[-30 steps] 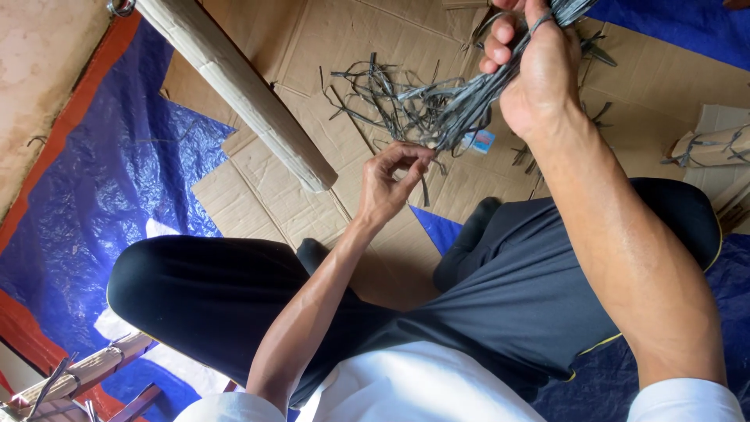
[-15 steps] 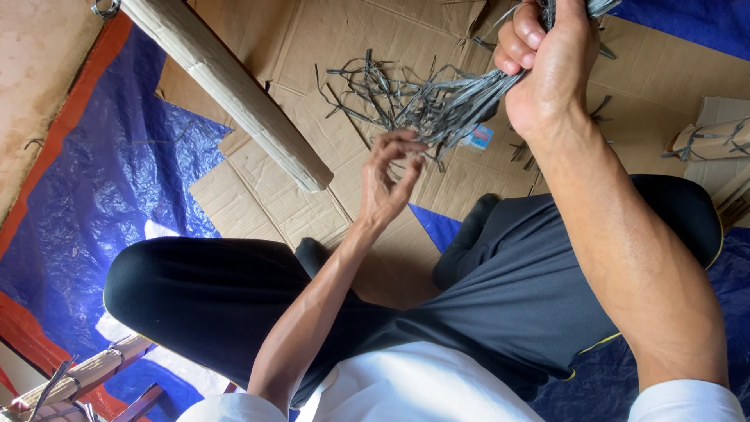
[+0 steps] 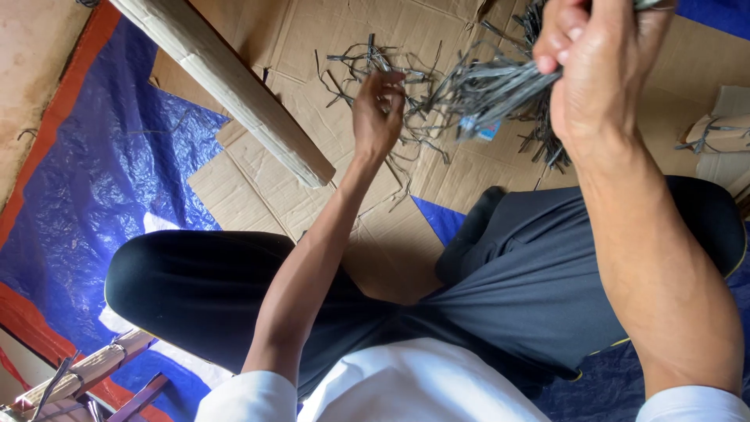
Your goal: The person organizes and ties a group of synthetic strips into a bundle.
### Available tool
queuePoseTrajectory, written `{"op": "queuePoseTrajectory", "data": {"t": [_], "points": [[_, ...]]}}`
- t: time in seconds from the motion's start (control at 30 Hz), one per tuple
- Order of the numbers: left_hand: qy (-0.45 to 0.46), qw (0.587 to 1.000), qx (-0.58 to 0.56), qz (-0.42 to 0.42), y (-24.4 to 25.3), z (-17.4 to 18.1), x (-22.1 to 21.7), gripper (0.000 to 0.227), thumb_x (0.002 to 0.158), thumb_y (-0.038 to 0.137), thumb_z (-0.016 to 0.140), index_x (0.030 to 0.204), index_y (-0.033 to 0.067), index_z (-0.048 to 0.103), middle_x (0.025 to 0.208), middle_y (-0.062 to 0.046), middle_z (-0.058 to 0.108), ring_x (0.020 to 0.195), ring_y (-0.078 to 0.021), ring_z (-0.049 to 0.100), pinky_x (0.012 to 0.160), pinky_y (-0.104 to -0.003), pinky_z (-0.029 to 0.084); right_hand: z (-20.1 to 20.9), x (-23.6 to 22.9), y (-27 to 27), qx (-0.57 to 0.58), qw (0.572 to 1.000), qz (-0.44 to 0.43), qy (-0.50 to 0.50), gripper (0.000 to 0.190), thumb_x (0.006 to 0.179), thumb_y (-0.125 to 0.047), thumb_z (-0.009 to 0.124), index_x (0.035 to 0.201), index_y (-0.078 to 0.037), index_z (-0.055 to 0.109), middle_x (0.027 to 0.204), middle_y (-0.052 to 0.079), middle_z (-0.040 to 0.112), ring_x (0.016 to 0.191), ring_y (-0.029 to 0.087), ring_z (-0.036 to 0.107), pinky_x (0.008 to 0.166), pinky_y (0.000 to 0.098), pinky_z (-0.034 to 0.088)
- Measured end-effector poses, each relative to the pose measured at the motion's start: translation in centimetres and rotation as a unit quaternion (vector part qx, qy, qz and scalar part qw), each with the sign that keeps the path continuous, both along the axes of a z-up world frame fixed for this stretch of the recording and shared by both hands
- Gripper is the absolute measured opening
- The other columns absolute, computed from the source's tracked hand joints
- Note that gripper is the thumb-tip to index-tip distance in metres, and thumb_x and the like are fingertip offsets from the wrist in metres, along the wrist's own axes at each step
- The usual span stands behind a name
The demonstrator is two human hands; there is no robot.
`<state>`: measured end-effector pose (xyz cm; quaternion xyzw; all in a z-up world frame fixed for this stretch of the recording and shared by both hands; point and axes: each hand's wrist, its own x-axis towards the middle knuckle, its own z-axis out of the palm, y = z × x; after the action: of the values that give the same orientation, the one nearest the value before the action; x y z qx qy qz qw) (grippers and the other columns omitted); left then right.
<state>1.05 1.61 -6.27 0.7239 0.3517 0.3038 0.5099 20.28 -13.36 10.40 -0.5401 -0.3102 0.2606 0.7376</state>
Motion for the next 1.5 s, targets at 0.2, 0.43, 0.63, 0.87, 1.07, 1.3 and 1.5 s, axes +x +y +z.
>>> {"op": "queuePoseTrajectory", "data": {"t": [0.2, 0.43, 0.63, 0.87, 1.07, 1.3, 1.5], "points": [[0.306, 0.949, 0.080, -0.017, -2.7, -17.8, -0.5, 0.041, 0.078, 0.017, 0.075, 0.118, 0.0111, 0.070, 0.147, -0.020, 0.050, 0.128, -0.0403, 0.047, 0.107, -0.050, 0.042, -0.2, 1.4, -1.6, -0.002, 1.000, -0.007, 0.005, 0.055, 0.125, -0.027, 0.048, 0.076, -0.006, 0.034, 0.065, 0.004, 0.036, 0.052, 0.012, 0.033, 0.054, 0.0289, 0.027], [0.380, 0.914, 0.140, -0.035, -3.9, -17.9, -2.0, 0.053, 0.070, 0.021, 0.077, 0.122, 0.0152, 0.071, 0.144, -0.015, 0.047, 0.135, -0.0402, 0.036, 0.106, -0.053, 0.032, 0.8, 1.3, -0.8, -0.061, 0.998, -0.002, 0.023, 0.051, 0.124, -0.024, 0.051, 0.079, -0.005, 0.036, 0.066, 0.002, 0.035, 0.055, 0.012, 0.035, 0.049, 0.0262, 0.023], [0.406, 0.909, 0.083, -0.051, -2.3, -15.3, 0.5, 0.028, 0.096, 0.022, 0.065, 0.123, 0.0170, 0.073, 0.146, -0.006, 0.056, 0.142, -0.0288, 0.044, 0.117, -0.043, 0.039, 2.0, 0.4, -0.5, -0.037, 0.999, 0.022, 0.000, 0.054, 0.124, -0.027, 0.051, 0.076, -0.007, 0.036, 0.066, 0.002, 0.036, 0.055, 0.011, 0.035, 0.049, 0.0253, 0.023], [0.407, 0.895, 0.120, -0.139, -2.2, -16.0, 2.9, 0.052, 0.076, 0.021, 0.075, 0.127, 0.0144, 0.068, 0.147, -0.010, 0.051, 0.138, -0.0365, 0.034, 0.111, -0.051, 0.032, 1.9, 1.0, -0.6, -0.010, 0.999, 0.019, 0.046, 0.039, 0.123, -0.026, 0.053, 0.091, -0.005, 0.044, 0.069, 0.002, 0.037, 0.054, 0.010, 0.034, 0.049, 0.0252, 0.025], [0.206, 0.976, 0.067, 0.027, -0.4, -14.3, -0.8, 0.021, 0.089, 0.022, 0.071, 0.105, 0.0125, 0.079, 0.114, -0.007, 0.076, 0.109, -0.0265, 0.070, 0.097, -0.044, 0.055, 2.3, 0.7, 0.1, -0.026, 0.998, 0.007, 0.054, 0.044, 0.121, -0.025, 0.055, 0.084, -0.005, 0.041, 0.066, 0.002, 0.036, 0.055, 0.010, 0.036, 0.050, 0.0257, 0.025], [0.013, 0.991, 0.070, -0.110, 1.8, 4.2, -1.5, 0.010, 0.096, 0.004, 0.074, 0.106, 0.0016, 0.072, 0.100, -0.013, 0.078, 0.086, -0.0220, 0.079, 0.078, -0.034, 0.068, 4.7, -1.6, 1.2, -0.039, 0.996, 0.022, -0.072, 0.047, 0.119, -0.029, 0.062, 0.078, -0.009, 0.049, 0.059, -0.003, 0.040, 0.047, 0.007, 0.038, 0.044, 0.0256, 0.031], [0.007, 0.960, 0.209, -0.188, 6.8, 15.0, -4.2, 0.010, 0.103, -0.004, 0.069, 0.112, -0.0037, 0.064, 0.110, -0.013, 0.075, 0.095, -0.0204, 0.079, 0.081, -0.031, 0.062, 3.2, -2.6, 2.4, -0.078, 0.976, 0.015, -0.205, 0.056, 0.126, -0.034, 0.062, 0.080, -0.001, 0.057, 0.064, 0.001, 0.052, 0.055, 0.010, 0.051, 0.053, 0.0237, 0.035]]}}
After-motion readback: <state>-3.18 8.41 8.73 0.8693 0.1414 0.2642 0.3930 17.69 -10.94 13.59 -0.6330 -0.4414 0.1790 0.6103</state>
